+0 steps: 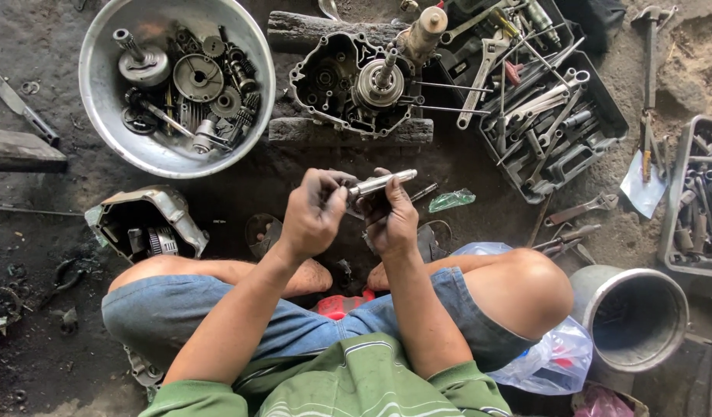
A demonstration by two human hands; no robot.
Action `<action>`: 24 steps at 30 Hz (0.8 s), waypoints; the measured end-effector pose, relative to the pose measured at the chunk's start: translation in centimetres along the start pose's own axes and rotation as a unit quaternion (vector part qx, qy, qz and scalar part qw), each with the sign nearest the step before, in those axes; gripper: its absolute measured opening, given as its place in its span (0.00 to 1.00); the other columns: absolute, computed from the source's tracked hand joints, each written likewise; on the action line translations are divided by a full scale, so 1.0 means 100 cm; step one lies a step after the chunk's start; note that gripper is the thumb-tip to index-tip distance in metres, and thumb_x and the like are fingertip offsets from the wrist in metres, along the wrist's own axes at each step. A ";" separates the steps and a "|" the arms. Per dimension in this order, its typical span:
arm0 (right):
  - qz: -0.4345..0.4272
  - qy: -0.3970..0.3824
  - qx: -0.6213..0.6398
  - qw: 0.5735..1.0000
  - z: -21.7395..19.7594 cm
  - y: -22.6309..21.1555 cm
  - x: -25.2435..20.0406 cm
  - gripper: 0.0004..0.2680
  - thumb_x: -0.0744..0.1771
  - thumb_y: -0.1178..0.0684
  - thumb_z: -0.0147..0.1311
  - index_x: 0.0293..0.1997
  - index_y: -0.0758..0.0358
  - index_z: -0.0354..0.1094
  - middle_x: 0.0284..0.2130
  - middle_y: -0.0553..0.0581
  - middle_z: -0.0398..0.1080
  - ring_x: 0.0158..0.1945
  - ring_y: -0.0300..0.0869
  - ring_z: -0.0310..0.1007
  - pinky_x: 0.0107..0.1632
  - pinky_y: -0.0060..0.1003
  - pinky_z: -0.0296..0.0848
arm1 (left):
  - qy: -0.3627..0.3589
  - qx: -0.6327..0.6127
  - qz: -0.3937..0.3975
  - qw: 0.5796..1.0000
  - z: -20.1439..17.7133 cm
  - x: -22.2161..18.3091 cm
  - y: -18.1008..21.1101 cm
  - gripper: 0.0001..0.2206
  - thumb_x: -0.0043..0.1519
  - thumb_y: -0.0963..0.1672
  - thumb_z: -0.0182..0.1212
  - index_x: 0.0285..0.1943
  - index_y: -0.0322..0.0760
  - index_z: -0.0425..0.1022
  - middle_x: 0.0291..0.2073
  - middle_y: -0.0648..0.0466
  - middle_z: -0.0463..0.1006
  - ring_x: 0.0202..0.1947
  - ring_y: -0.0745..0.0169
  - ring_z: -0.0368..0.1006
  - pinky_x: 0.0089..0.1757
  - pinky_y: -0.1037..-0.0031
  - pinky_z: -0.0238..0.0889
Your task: The person sits on the ground and uses pliers to remove a small metal clip from a cylindrical engine component. They then handle the separated parts, rotating and comparing them before placing them on the ground.
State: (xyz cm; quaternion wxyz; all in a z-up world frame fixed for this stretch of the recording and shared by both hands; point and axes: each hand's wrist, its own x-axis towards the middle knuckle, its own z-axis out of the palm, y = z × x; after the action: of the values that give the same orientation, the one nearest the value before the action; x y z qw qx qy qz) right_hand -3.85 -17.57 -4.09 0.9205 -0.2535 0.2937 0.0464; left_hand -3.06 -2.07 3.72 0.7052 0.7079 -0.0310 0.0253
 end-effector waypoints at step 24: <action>0.009 -0.029 0.058 0.998 -0.014 0.017 0.006 0.10 0.69 0.53 0.57 0.52 0.70 0.68 0.40 0.71 0.76 0.43 0.56 0.80 0.48 0.50 0.84 | -0.048 0.169 0.174 0.969 -0.011 0.011 0.003 0.11 0.61 0.39 0.69 0.53 0.32 0.81 0.38 0.45 0.82 0.38 0.42 0.82 0.38 0.62 0.77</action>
State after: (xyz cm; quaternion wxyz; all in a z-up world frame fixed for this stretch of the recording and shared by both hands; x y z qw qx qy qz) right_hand -4.50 -16.83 -6.14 0.9413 -0.1955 0.2713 0.0454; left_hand -2.02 -0.97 4.07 0.5582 0.8007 -0.1825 0.1183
